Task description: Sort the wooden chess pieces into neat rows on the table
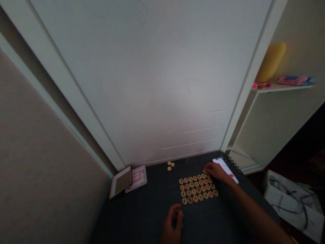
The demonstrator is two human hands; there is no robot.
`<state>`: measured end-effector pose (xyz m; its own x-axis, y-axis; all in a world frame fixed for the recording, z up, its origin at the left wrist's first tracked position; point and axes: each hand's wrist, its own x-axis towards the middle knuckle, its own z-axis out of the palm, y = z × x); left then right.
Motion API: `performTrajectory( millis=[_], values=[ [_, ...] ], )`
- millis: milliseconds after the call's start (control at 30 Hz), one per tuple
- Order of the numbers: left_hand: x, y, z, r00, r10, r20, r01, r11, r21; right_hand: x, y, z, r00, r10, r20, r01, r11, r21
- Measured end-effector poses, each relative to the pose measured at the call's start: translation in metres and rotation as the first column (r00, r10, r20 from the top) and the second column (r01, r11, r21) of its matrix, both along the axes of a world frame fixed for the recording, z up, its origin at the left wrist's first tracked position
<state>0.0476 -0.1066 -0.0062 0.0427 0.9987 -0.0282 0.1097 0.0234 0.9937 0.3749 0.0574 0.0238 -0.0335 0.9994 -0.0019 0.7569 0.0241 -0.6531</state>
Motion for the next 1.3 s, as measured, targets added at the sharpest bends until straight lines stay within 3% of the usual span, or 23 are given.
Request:
performTrajectory(
  millis=[333,500,567,633,733,867,1000,1133,1300],
  values=[
    [0.000,0.000,0.002,0.999,0.000,-0.038,0.000,1.000,0.009,-0.003,-0.003,0.001,0.999,-0.038,-0.028,0.039,0.998,0.053],
    [-0.007,0.008,0.015,0.997,0.058,-0.056,-0.059,0.998,-0.010,-0.006,-0.019,0.013,0.994,-0.088,-0.070,0.096,0.987,0.129],
    [-0.013,0.024,0.025,0.994,0.046,-0.100,-0.043,0.999,0.028,-0.011,-0.033,0.017,0.991,-0.097,-0.097,0.110,0.982,0.151],
    [-0.020,0.051,0.033,0.980,0.045,-0.196,-0.016,0.989,0.146,-0.021,-0.053,0.018,0.988,-0.090,-0.127,0.110,0.981,0.161],
    [-0.026,0.105,0.038,0.876,0.157,-0.455,0.010,0.940,0.342,-0.047,-0.091,0.012,0.981,-0.085,-0.174,0.114,0.979,0.167],
    [-0.022,0.168,0.034,0.822,0.202,-0.533,0.032,0.917,0.398,-0.085,-0.137,-0.004,0.939,-0.059,-0.340,0.140,0.965,0.221],
    [-0.017,0.191,0.024,0.783,0.229,-0.578,0.044,0.907,0.419,-0.102,-0.162,-0.018,0.918,-0.071,-0.390,0.171,0.959,0.227],
    [-0.020,0.188,0.019,0.781,0.224,-0.583,0.062,0.901,0.429,-0.085,-0.157,-0.020,0.949,-0.089,-0.303,0.177,0.944,0.278],
    [-0.033,0.177,0.019,0.826,0.208,-0.524,0.041,0.905,0.424,-0.045,-0.107,-0.007,0.998,-0.030,-0.063,0.051,0.926,0.373]
  ],
)
